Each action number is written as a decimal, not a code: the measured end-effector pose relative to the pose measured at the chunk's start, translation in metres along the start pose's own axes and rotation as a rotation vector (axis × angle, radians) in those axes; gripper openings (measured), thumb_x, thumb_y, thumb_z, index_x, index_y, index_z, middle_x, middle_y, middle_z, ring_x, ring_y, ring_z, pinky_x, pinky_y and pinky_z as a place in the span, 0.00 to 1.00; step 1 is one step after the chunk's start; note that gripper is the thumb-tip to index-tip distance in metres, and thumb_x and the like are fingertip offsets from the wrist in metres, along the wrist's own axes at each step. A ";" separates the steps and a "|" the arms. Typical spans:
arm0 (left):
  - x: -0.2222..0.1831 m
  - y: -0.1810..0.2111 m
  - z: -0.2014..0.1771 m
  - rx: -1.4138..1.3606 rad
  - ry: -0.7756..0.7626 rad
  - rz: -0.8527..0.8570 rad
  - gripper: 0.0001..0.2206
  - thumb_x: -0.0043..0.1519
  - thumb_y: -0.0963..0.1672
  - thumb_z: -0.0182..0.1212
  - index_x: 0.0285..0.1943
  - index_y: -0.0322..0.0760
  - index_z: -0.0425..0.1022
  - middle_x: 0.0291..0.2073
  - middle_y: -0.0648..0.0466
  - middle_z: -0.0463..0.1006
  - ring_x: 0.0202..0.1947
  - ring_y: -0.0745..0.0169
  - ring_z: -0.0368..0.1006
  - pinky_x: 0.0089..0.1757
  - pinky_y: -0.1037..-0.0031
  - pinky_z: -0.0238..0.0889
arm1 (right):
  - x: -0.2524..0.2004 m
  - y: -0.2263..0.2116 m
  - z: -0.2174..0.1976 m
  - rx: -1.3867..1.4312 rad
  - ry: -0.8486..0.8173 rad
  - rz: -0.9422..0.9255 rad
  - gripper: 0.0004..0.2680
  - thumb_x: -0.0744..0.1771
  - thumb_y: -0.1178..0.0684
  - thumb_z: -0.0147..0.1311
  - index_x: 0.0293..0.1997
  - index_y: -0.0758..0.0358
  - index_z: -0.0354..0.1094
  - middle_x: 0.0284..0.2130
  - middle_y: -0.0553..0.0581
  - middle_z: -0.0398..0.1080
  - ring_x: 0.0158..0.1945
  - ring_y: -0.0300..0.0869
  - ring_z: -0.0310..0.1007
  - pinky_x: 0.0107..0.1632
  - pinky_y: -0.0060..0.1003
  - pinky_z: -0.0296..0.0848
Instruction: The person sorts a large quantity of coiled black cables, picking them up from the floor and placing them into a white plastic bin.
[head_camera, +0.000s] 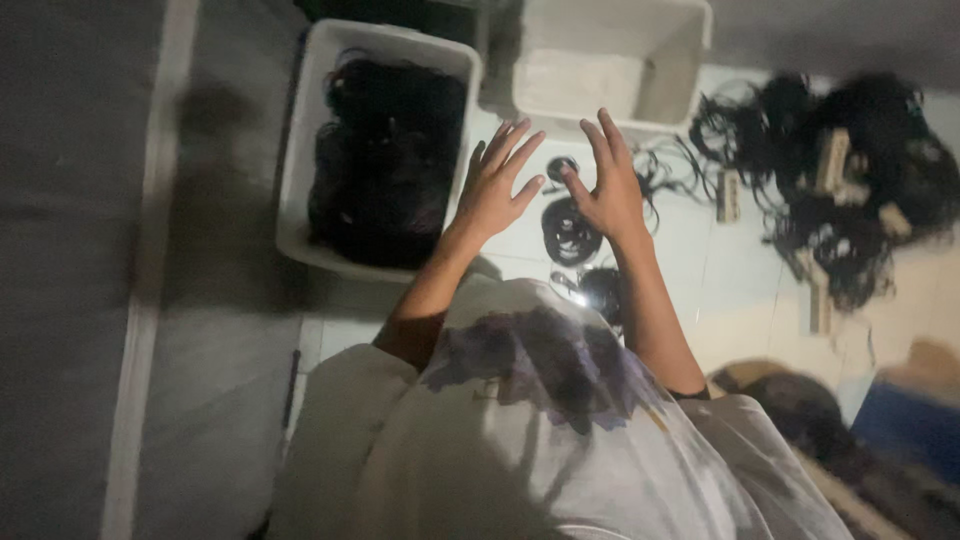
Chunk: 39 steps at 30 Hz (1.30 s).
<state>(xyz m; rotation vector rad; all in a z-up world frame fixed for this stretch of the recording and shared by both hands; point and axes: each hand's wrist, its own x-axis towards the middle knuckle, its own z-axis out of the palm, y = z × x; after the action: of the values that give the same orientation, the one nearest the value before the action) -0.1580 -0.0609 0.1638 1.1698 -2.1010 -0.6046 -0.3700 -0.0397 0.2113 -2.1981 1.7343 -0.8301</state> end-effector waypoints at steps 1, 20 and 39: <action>0.001 0.008 0.010 -0.021 -0.005 0.005 0.28 0.66 0.48 0.65 0.76 0.48 0.62 0.76 0.51 0.57 0.76 0.44 0.50 0.67 0.42 0.47 | -0.011 0.007 -0.005 0.046 0.004 0.077 0.25 0.68 0.49 0.62 0.74 0.58 0.57 0.75 0.65 0.51 0.73 0.63 0.58 0.68 0.51 0.67; 0.034 0.084 0.095 -0.173 -0.279 0.302 0.30 0.64 0.47 0.67 0.76 0.49 0.62 0.75 0.49 0.58 0.76 0.41 0.52 0.67 0.40 0.47 | -0.132 0.039 -0.074 -0.014 0.311 0.450 0.23 0.69 0.49 0.61 0.72 0.61 0.59 0.74 0.67 0.52 0.74 0.61 0.56 0.72 0.49 0.61; 0.137 0.051 0.144 -0.281 -0.606 0.424 0.28 0.63 0.48 0.64 0.74 0.47 0.63 0.74 0.48 0.61 0.74 0.43 0.54 0.65 0.39 0.47 | -0.085 0.077 -0.047 -0.045 0.382 0.813 0.23 0.67 0.47 0.61 0.71 0.59 0.59 0.72 0.66 0.53 0.73 0.61 0.55 0.69 0.50 0.61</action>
<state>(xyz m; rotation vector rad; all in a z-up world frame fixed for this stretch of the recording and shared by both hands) -0.3450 -0.1425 0.1422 0.3799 -2.5427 -1.0978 -0.4718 0.0274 0.1861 -1.1694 2.5401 -1.0035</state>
